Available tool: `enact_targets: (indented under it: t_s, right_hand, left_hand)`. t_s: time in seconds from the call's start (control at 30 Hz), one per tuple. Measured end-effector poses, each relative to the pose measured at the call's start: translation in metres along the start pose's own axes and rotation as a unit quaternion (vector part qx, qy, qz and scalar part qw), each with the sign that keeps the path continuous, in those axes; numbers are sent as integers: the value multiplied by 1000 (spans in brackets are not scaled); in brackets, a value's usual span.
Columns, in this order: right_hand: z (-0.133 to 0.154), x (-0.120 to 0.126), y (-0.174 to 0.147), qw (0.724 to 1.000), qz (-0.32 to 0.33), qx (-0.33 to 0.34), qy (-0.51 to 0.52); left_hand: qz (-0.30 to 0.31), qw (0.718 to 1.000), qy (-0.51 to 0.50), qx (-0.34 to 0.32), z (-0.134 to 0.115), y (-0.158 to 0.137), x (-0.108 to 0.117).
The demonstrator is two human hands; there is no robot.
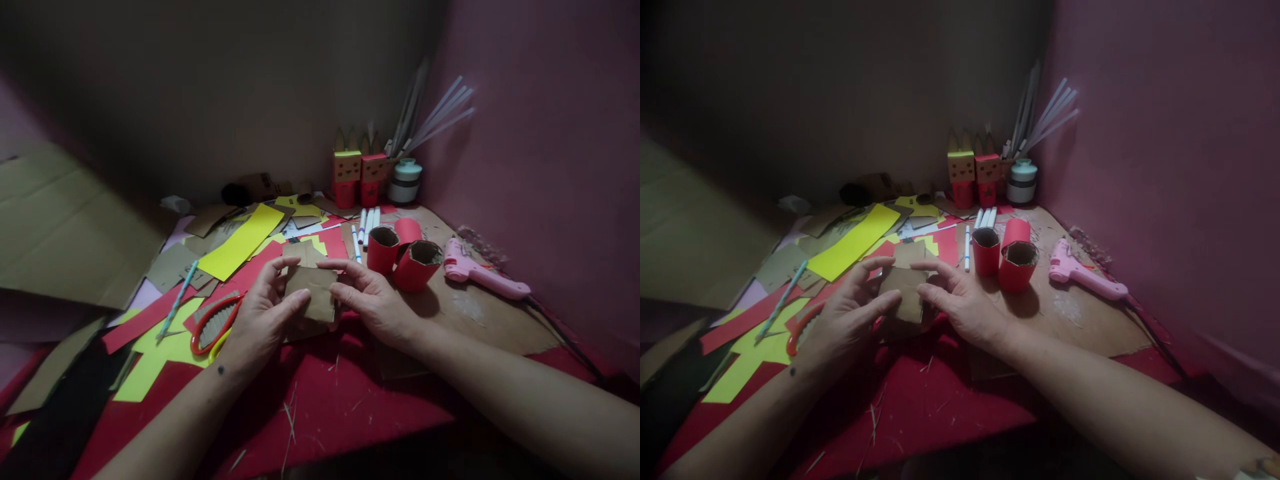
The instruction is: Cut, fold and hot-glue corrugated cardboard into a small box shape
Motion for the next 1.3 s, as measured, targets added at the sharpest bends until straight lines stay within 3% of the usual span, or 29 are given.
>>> enact_targets:
  t_s: [0.37,0.93,1.07,1.3]
  right_hand:
    - [7,4,-1,997,-36,24,-59]
    - [2,-2,-3,997,-26,16,-72]
    - [-6,-9,-5,995,-8,-8,-102]
    - [-15,-16,-11,996,-1,-69,-52]
  left_hand:
    - [-63,998,24,14,15,6,17]
    - [-110,989,97,-18,7,2,23]
    - [-117,987,103,-24,6,3,24]
    - [-110,989,95,-37,6,8,24]
Point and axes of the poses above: each hand's wrist, its own y-axis towards the middle knuckle, its own x-axis out of the back of the hand, z = x × y, the point moved 10 cm from there along y, towards the middle knuckle, and after that the axes turned 1 degree about -x, right-handed, at the moved point
